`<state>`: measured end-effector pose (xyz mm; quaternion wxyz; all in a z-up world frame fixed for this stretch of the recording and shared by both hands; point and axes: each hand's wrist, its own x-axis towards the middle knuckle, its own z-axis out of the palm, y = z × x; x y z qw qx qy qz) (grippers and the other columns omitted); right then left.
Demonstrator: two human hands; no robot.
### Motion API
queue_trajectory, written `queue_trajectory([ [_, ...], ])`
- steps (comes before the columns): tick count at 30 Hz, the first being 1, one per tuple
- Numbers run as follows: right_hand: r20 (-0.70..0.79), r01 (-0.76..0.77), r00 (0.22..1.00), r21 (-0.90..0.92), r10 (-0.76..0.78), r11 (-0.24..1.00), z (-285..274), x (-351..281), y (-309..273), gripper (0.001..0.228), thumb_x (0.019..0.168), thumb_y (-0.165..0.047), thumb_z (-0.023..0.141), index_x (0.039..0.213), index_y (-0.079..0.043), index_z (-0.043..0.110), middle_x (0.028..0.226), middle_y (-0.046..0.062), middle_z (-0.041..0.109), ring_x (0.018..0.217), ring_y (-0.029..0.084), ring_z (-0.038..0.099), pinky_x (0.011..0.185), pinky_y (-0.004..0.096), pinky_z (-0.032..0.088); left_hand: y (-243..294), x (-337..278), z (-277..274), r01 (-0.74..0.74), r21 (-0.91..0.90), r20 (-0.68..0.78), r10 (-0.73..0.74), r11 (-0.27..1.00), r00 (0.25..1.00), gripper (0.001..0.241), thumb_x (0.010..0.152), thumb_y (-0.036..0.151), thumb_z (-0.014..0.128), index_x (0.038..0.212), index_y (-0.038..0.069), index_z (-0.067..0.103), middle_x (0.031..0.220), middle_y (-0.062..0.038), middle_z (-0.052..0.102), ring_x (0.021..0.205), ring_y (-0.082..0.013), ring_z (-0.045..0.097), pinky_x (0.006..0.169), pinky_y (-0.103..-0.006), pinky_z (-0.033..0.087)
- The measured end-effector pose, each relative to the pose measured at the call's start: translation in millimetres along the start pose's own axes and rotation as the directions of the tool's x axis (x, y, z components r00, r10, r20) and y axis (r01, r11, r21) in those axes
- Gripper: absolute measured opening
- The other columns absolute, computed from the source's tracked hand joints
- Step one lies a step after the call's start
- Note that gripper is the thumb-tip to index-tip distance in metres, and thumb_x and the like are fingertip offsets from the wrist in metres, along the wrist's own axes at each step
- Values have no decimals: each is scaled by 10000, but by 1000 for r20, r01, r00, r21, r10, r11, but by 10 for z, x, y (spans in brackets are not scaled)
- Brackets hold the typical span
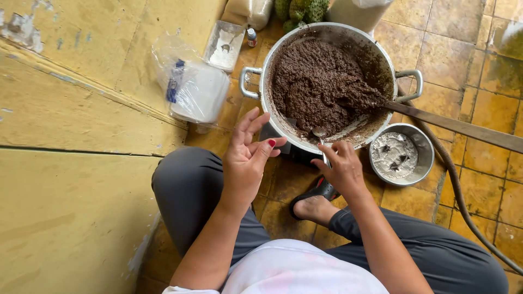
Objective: Mixing a thick brown substance in a large pot and adding small ingredients
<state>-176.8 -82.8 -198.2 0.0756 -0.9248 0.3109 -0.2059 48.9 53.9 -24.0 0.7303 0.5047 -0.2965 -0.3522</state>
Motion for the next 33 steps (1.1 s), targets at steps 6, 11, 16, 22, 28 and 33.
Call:
queue_trajectory([
  [6,407,-169,886,-162,222,972,-255,83,-128,555,853,-379,754,1361,-280,555,931,39,620,891,257,665,657,384,553,-52,23,49,25,-3,8,-25,1000,1000,504,1004,-34,559,1482,58,430,1417,-196,584,1012,-271,753,791,-282,655],
  [11,216,-159,962,-46,165,986,-293,210,-111,308,912,-256,761,1211,-209,708,967,34,593,848,213,641,611,334,568,-24,-11,204,11,-13,45,-10,1000,999,467,1000,-43,563,1451,38,473,1382,-218,612,980,-287,765,759,-288,661],
  [16,468,-262,837,-109,282,959,-227,11,-64,475,919,-259,657,1378,-201,554,958,121,605,722,402,683,580,547,580,24,12,170,15,-44,26,-14,999,1000,442,991,-45,565,1423,15,495,1385,-219,612,983,-278,766,760,-293,655],
  [22,-96,-105,988,146,120,984,-129,412,23,149,943,-115,735,1088,-130,769,839,22,650,679,229,694,558,314,570,7,5,170,33,-83,21,-31,996,999,420,992,-35,565,1407,0,503,1386,-220,607,994,-278,762,767,-293,650],
  [28,-114,15,994,78,-6,997,-254,529,-18,142,938,-77,746,1078,-95,765,857,76,697,782,258,720,653,331,599,-43,23,116,18,-100,-6,-18,995,1000,471,992,-39,558,1449,12,454,1375,-231,606,991,-283,761,767,-282,647],
  [33,10,41,999,169,-43,985,-77,411,23,192,929,-48,714,1097,-116,779,886,110,751,836,270,746,689,337,614,-119,38,117,28,-108,11,-27,994,1000,474,993,-41,557,1452,14,451,1378,-229,603,993,-283,760,765,-281,649],
])
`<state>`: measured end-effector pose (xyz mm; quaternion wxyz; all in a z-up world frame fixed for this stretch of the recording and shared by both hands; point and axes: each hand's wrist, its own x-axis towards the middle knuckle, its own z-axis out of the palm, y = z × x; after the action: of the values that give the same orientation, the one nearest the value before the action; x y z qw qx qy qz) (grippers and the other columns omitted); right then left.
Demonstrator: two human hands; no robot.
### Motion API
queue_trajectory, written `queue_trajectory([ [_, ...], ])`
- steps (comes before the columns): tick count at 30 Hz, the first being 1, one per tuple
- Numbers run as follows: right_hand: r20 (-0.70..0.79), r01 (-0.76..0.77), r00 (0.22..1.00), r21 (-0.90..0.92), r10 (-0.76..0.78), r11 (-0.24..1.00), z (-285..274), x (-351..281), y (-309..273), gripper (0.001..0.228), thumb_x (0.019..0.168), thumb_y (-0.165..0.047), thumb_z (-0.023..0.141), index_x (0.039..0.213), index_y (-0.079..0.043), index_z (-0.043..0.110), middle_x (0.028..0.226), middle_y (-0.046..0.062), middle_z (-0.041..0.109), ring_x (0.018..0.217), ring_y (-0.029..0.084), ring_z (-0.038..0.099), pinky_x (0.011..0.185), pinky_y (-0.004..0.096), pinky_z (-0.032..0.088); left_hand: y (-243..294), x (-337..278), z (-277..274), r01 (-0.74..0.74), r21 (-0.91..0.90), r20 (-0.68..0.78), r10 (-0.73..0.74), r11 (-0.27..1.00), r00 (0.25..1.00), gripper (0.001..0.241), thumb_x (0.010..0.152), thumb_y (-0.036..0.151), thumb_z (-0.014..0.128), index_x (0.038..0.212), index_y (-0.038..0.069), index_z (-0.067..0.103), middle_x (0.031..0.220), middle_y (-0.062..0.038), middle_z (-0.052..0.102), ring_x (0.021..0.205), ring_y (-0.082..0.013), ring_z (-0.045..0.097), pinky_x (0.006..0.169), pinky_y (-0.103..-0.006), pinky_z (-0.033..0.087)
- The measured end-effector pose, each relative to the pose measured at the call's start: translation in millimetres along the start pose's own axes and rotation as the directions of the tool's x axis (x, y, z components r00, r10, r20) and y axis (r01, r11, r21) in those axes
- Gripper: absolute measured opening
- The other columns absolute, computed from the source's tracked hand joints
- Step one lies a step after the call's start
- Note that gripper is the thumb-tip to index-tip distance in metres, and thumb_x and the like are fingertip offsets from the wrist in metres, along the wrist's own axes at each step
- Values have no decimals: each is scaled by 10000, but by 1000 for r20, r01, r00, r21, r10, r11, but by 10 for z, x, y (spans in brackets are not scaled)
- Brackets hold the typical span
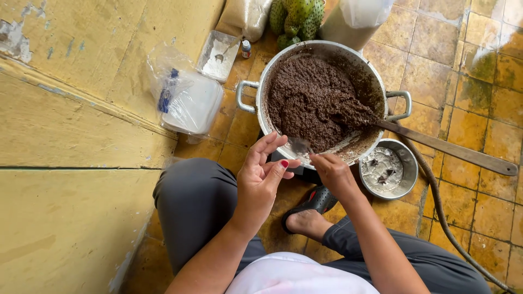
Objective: Mixing a thick brown substance in a large pot and adding small ingredients
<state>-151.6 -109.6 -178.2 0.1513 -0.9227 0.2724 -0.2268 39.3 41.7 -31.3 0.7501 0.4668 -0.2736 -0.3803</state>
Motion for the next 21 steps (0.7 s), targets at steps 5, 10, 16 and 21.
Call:
queue_trajectory([
  [5,20,-78,997,34,78,996,-168,-65,-34,155,939,-69,713,1063,-124,788,903,97,768,837,243,753,710,315,619,23,-1,6,-3,17,-14,3,1000,1000,468,994,-28,558,1449,25,458,1374,-221,609,992,-271,760,762,-275,647],
  [10,-47,-96,994,41,98,995,-209,9,-181,106,944,-96,721,1024,-119,786,864,92,770,791,245,761,661,325,621,28,7,11,-2,22,-6,2,1000,1000,480,984,-40,557,1450,18,454,1377,-239,601,985,-283,764,747,-277,652],
  [16,-67,-245,967,6,245,969,-120,0,-83,80,988,-96,692,1009,-85,769,842,109,757,751,220,751,659,283,624,47,8,-47,-9,50,-9,9,999,1000,460,994,-29,554,1443,8,460,1386,-231,602,997,-284,762,750,-287,651],
  [21,-154,-183,967,133,203,974,-106,-12,-139,91,958,-91,736,1034,-99,786,867,87,754,787,240,749,662,310,618,75,-12,-70,-10,34,-19,10,999,1000,427,998,-17,555,1417,14,485,1383,-207,608,993,-270,763,747,-276,651],
])
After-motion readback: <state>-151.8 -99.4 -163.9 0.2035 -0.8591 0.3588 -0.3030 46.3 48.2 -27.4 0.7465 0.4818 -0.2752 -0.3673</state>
